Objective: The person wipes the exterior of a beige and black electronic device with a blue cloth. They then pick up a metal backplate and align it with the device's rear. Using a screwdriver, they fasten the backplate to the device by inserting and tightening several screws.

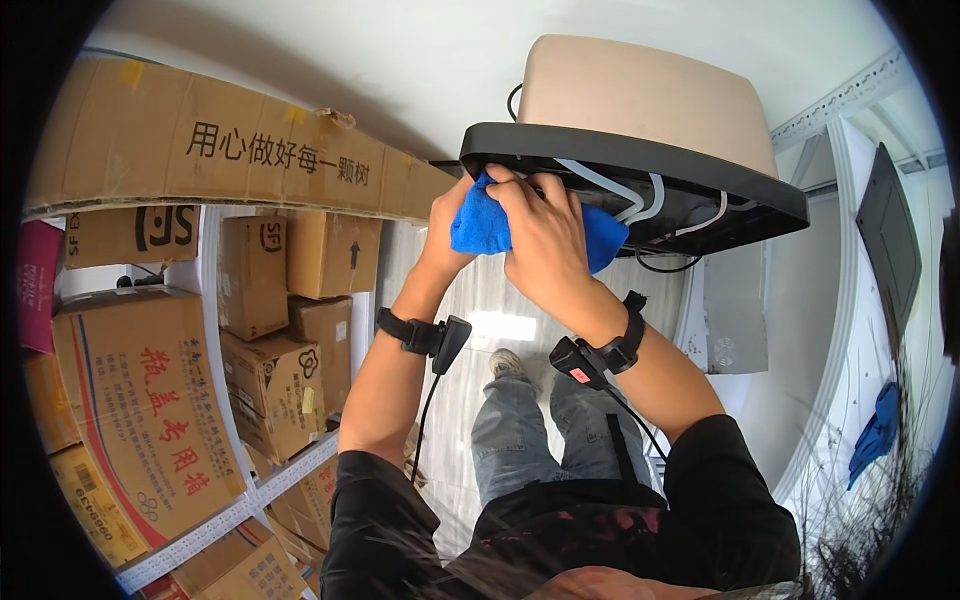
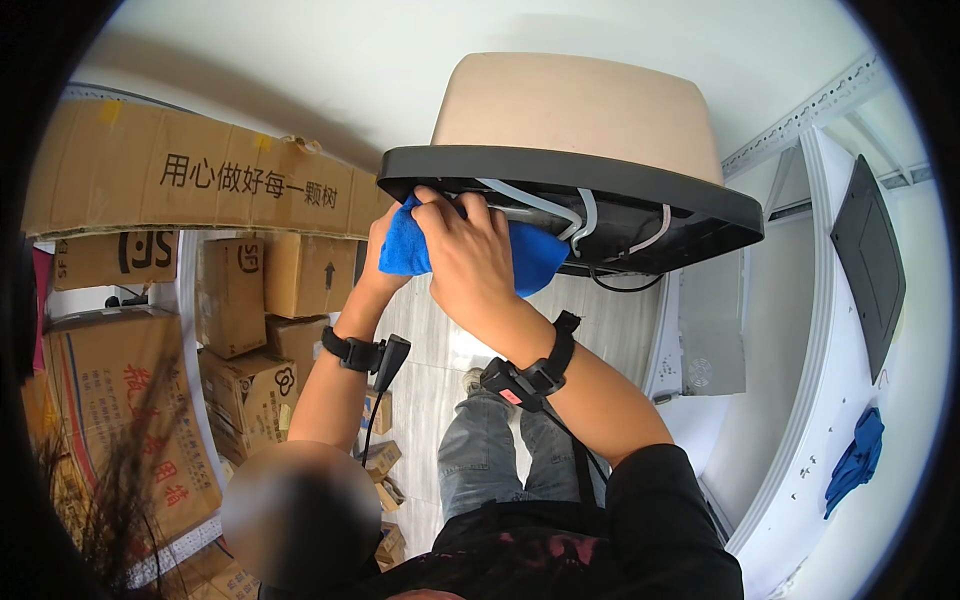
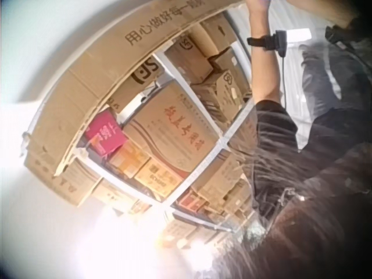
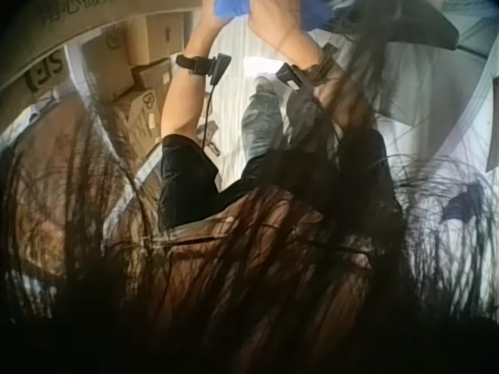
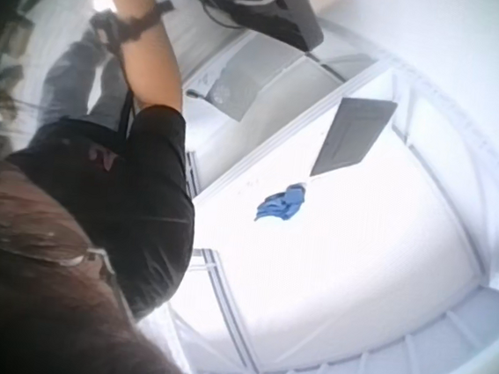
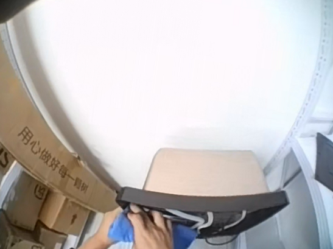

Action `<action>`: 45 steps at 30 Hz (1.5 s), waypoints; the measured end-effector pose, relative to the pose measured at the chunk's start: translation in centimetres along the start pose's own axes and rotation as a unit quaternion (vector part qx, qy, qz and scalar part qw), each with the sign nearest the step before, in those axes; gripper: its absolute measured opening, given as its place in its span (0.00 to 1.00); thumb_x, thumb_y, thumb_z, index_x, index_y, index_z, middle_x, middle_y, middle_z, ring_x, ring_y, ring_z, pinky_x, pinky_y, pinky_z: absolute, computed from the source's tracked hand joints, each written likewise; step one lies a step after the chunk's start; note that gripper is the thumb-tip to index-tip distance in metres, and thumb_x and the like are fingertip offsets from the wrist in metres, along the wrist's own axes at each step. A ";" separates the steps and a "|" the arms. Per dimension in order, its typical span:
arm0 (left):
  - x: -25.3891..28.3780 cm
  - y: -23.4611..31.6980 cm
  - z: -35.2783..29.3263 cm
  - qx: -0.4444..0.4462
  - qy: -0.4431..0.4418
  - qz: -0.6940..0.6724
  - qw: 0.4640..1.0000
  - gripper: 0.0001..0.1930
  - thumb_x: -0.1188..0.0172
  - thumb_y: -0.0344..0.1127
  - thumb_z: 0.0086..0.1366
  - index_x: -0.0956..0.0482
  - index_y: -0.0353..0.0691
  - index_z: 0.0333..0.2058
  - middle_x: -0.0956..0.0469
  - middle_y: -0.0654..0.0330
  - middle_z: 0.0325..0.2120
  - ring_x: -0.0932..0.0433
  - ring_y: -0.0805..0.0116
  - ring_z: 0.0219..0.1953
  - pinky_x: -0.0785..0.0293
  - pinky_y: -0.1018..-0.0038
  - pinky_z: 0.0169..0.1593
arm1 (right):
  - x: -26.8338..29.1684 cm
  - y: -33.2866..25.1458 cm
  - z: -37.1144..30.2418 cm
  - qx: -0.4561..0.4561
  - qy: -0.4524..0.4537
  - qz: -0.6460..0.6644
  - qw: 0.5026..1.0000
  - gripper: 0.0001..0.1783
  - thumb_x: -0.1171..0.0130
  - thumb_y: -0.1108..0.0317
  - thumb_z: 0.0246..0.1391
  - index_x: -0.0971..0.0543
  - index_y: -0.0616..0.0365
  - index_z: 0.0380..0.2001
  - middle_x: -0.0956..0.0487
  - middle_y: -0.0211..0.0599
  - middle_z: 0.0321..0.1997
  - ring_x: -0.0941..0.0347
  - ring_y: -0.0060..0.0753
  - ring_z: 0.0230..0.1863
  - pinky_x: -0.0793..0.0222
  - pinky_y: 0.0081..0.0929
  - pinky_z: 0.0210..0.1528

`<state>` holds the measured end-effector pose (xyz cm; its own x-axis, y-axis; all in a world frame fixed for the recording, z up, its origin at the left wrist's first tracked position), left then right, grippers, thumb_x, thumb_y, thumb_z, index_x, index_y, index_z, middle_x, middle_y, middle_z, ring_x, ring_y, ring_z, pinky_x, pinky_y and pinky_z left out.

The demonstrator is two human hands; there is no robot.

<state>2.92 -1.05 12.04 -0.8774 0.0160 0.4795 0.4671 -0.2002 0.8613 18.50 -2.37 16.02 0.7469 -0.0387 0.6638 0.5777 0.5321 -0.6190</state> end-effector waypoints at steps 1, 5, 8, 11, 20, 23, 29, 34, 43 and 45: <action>0.1 0.0 0.0 0.007 -0.004 0.005 1.000 0.19 0.36 0.32 0.57 0.24 0.39 0.49 0.17 0.54 0.36 0.17 0.61 0.38 0.24 0.70 0.43 | 0.2 -0.2 0.1 0.004 -0.004 -0.017 1.000 0.27 0.40 0.85 0.34 0.27 0.58 0.44 0.25 0.37 0.59 0.32 0.47 0.50 0.39 0.42 0.49; 0.5 -1.2 -0.1 0.031 -0.020 0.017 0.999 0.19 0.33 0.31 0.56 0.24 0.37 0.47 0.17 0.57 0.34 0.20 0.71 0.35 0.24 0.72 0.41 | 0.8 -0.6 0.5 0.017 -0.035 -0.041 0.998 0.27 0.38 0.84 0.33 0.28 0.59 0.43 0.25 0.37 0.57 0.32 0.47 0.48 0.38 0.42 0.48; 0.3 -0.7 0.0 0.045 -0.010 -0.018 0.999 0.17 0.38 0.32 0.59 0.22 0.39 0.48 0.16 0.57 0.33 0.19 0.71 0.37 0.24 0.72 0.42 | 1.1 -0.4 0.5 0.014 -0.049 -0.034 0.998 0.27 0.38 0.83 0.32 0.27 0.59 0.43 0.25 0.38 0.56 0.32 0.46 0.48 0.37 0.41 0.47; 0.2 -0.2 0.2 0.046 -0.008 -0.006 0.999 0.17 0.38 0.32 0.59 0.22 0.38 0.48 0.17 0.58 0.34 0.20 0.74 0.37 0.24 0.72 0.42 | 1.3 -0.3 0.5 0.008 -0.051 -0.007 0.999 0.29 0.38 0.84 0.31 0.27 0.58 0.43 0.24 0.37 0.55 0.32 0.46 0.49 0.37 0.41 0.47; 0.1 -1.0 -0.1 0.056 -0.001 -0.013 0.998 0.21 0.37 0.33 0.59 0.24 0.40 0.52 0.16 0.56 0.36 0.19 0.71 0.39 0.23 0.72 0.43 | 1.1 0.1 -0.5 0.008 0.032 0.067 0.997 0.30 0.42 0.86 0.33 0.27 0.57 0.46 0.23 0.38 0.55 0.31 0.49 0.50 0.37 0.43 0.51; -0.1 -0.8 -0.3 0.014 0.012 0.041 0.999 0.23 0.35 0.34 0.57 0.24 0.41 0.53 0.16 0.55 0.35 0.18 0.69 0.38 0.23 0.72 0.43 | 0.2 0.1 0.1 -0.011 0.015 0.065 0.998 0.30 0.42 0.86 0.33 0.28 0.58 0.47 0.23 0.39 0.56 0.31 0.50 0.49 0.37 0.43 0.51; 0.1 -0.9 -0.3 0.034 0.005 0.018 0.999 0.20 0.38 0.33 0.59 0.23 0.40 0.51 0.16 0.56 0.36 0.18 0.69 0.39 0.23 0.71 0.43 | 0.7 -0.2 -0.3 -0.034 -0.036 0.084 0.995 0.33 0.43 0.86 0.31 0.28 0.59 0.49 0.21 0.43 0.50 0.30 0.52 0.50 0.36 0.44 0.53; -0.2 -0.8 -0.2 0.057 0.011 -0.019 0.998 0.18 0.40 0.32 0.61 0.22 0.40 0.50 0.16 0.55 0.38 0.18 0.69 0.40 0.23 0.72 0.44 | 0.9 0.4 -0.7 -0.002 0.008 0.121 0.993 0.31 0.42 0.84 0.31 0.26 0.59 0.46 0.21 0.42 0.50 0.30 0.50 0.49 0.35 0.44 0.50; -0.4 -0.4 -0.4 -0.020 0.029 0.024 0.999 0.18 0.39 0.33 0.60 0.23 0.40 0.50 0.16 0.55 0.35 0.17 0.68 0.38 0.22 0.71 0.43 | -0.7 0.8 -0.5 0.002 0.030 0.116 0.993 0.32 0.41 0.85 0.31 0.27 0.59 0.47 0.24 0.38 0.57 0.30 0.50 0.50 0.35 0.45 0.50; -0.4 -0.6 -0.5 0.012 0.027 0.011 1.000 0.17 0.39 0.33 0.60 0.22 0.40 0.50 0.16 0.55 0.35 0.17 0.68 0.37 0.22 0.71 0.43 | -0.5 0.8 -0.7 0.013 0.021 0.111 0.994 0.32 0.41 0.85 0.30 0.27 0.59 0.46 0.24 0.38 0.57 0.30 0.49 0.50 0.35 0.44 0.50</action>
Point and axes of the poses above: each hand's wrist, its own z-axis towards the middle knuckle, its own x-axis out of the back of the hand, y = z × x, the point moved 1 cm from there along z, towards the middle knuckle
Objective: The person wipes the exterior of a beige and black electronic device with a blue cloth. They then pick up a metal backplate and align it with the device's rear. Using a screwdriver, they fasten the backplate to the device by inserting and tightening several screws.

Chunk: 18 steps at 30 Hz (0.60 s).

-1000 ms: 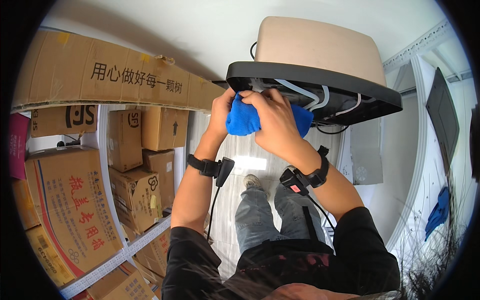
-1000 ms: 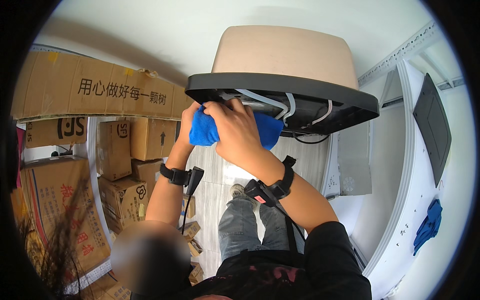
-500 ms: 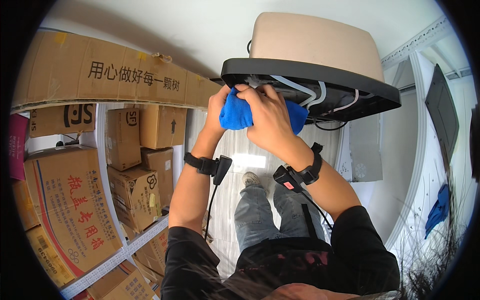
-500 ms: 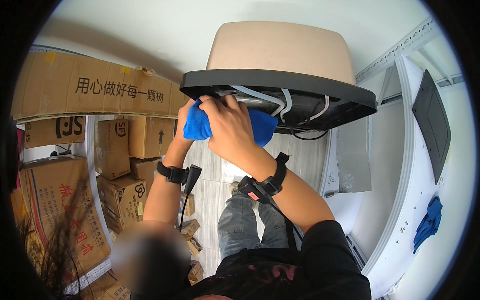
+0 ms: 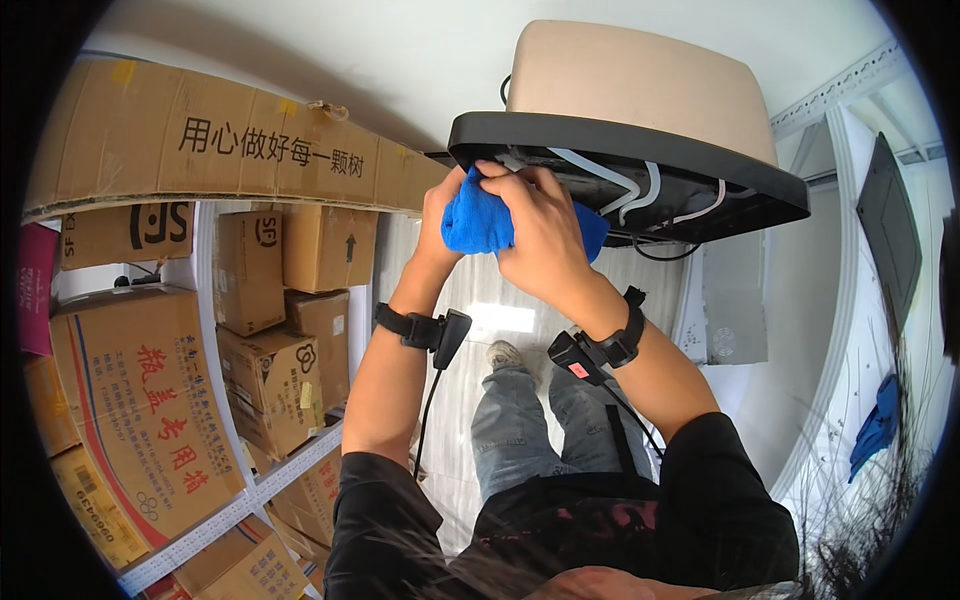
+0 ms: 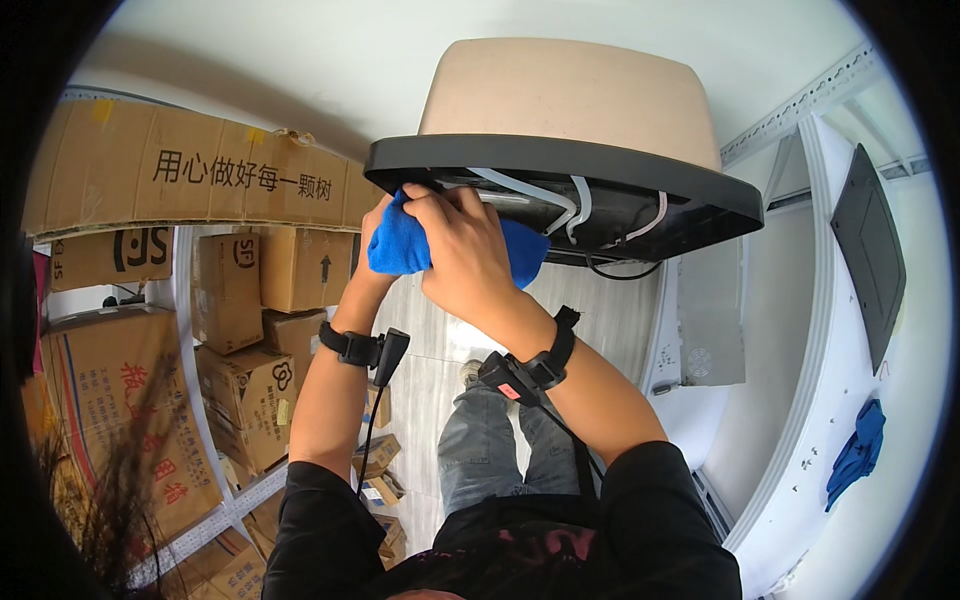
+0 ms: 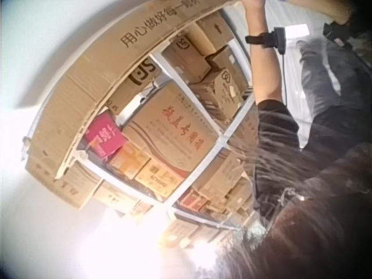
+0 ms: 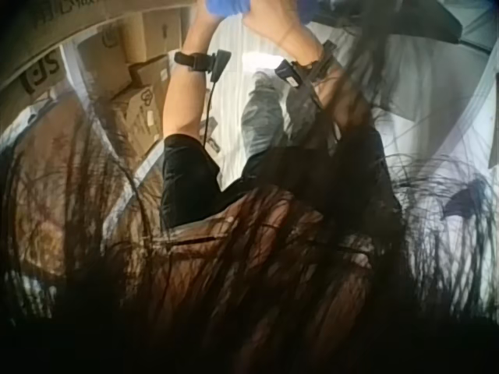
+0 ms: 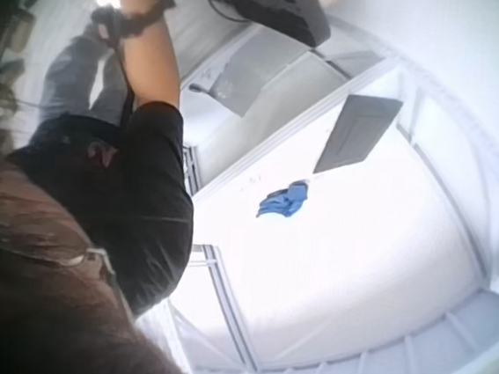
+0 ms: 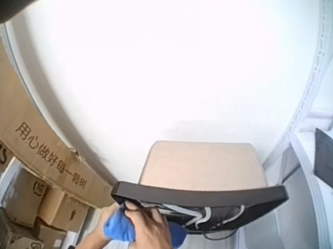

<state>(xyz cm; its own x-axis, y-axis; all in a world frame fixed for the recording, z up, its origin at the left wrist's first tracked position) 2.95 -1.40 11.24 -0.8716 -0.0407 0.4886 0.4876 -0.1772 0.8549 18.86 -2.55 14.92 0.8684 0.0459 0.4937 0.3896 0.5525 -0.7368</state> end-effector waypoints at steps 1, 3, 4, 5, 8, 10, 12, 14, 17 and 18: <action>0.0 -0.1 -0.1 0.016 -0.001 -0.006 1.000 0.17 0.39 0.33 0.61 0.22 0.40 0.49 0.16 0.55 0.35 0.17 0.68 0.37 0.22 0.71 0.43 | 0.0 -0.1 -0.1 -0.001 -0.001 0.003 1.000 0.32 0.41 0.85 0.30 0.27 0.59 0.46 0.24 0.38 0.57 0.30 0.49 0.50 0.35 0.44 0.50; 0.0 -0.8 0.0 0.055 -0.019 -0.050 0.997 0.16 0.39 0.33 0.62 0.24 0.37 0.48 0.17 0.57 0.36 0.19 0.69 0.38 0.22 0.72 0.43 | 0.0 -0.4 -0.4 -0.002 -0.003 0.010 1.000 0.32 0.40 0.85 0.29 0.27 0.59 0.46 0.24 0.37 0.57 0.30 0.48 0.50 0.35 0.43 0.49; 0.1 -1.0 0.1 0.074 -0.029 -0.071 0.994 0.15 0.39 0.33 0.62 0.25 0.36 0.47 0.18 0.58 0.37 0.19 0.70 0.39 0.22 0.72 0.43 | 0.1 -0.4 -0.5 -0.002 -0.005 0.013 1.000 0.32 0.40 0.85 0.29 0.27 0.59 0.46 0.24 0.37 0.57 0.30 0.48 0.51 0.35 0.43 0.50; 0.1 -1.1 0.0 0.064 -0.026 -0.048 0.996 0.14 0.40 0.33 0.63 0.25 0.36 0.46 0.18 0.58 0.37 0.20 0.71 0.38 0.23 0.72 0.43 | 0.1 -0.4 -0.5 -0.002 -0.008 0.017 1.000 0.32 0.40 0.85 0.29 0.26 0.58 0.46 0.24 0.37 0.57 0.30 0.48 0.51 0.35 0.43 0.50; -0.2 0.0 0.1 0.050 -0.010 -0.024 0.998 0.14 0.41 0.33 0.63 0.23 0.37 0.47 0.17 0.59 0.35 0.21 0.73 0.37 0.23 0.73 0.42 | 0.3 0.0 -0.8 -0.002 -0.005 0.024 1.000 0.32 0.40 0.85 0.29 0.26 0.58 0.45 0.24 0.36 0.57 0.30 0.48 0.51 0.35 0.43 0.51; -0.4 -0.4 -0.2 0.062 0.019 -0.068 0.996 0.18 0.39 0.31 0.59 0.22 0.40 0.49 0.17 0.57 0.32 0.21 0.73 0.35 0.24 0.73 0.41 | 0.5 0.1 -1.0 0.003 0.011 0.016 1.000 0.32 0.40 0.85 0.29 0.27 0.58 0.45 0.24 0.36 0.57 0.30 0.48 0.52 0.36 0.43 0.51; -0.3 -0.5 -0.1 0.058 0.009 -0.045 0.997 0.19 0.39 0.30 0.58 0.23 0.39 0.50 0.17 0.56 0.32 0.21 0.73 0.35 0.24 0.73 0.41 | 0.7 0.3 -0.9 0.008 0.041 -0.007 0.999 0.32 0.40 0.85 0.29 0.27 0.59 0.46 0.24 0.36 0.58 0.31 0.49 0.52 0.36 0.44 0.52; -0.5 -0.2 0.0 0.028 0.019 -0.052 0.998 0.19 0.39 0.31 0.58 0.23 0.39 0.50 0.17 0.55 0.33 0.19 0.71 0.36 0.24 0.72 0.41 | 0.8 0.2 -0.4 0.002 0.028 -0.019 0.999 0.31 0.41 0.85 0.31 0.27 0.59 0.46 0.25 0.36 0.59 0.31 0.49 0.53 0.36 0.45 0.53; -0.2 -0.1 -0.3 0.002 0.015 -0.001 1.000 0.21 0.36 0.32 0.55 0.23 0.40 0.50 0.16 0.51 0.34 0.16 0.61 0.37 0.24 0.70 0.42 | 0.5 -0.3 0.3 -0.013 -0.017 -0.041 0.999 0.29 0.42 0.83 0.35 0.28 0.58 0.47 0.26 0.38 0.60 0.31 0.49 0.53 0.35 0.45 0.53; -0.1 -0.1 -0.3 -0.003 0.017 0.003 1.000 0.22 0.36 0.32 0.55 0.23 0.40 0.50 0.16 0.51 0.34 0.16 0.59 0.38 0.23 0.69 0.42 | 0.5 -0.4 0.4 -0.019 -0.028 -0.051 0.998 0.29 0.42 0.83 0.35 0.28 0.59 0.47 0.25 0.38 0.59 0.31 0.49 0.52 0.35 0.45 0.53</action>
<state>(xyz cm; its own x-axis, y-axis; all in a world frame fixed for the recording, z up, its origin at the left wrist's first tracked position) 3.01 -1.70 11.02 -0.8703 -0.0747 0.4869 0.4919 -0.1823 0.8513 18.99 -2.41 15.66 0.8063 0.0378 0.5903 0.4867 0.5247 -0.6984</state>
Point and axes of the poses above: each hand's wrist, its own z-axis towards the middle knuckle, its own x-axis out of the back of the hand, y = z × x, the point moved 1 cm from there along z, towards the middle knuckle
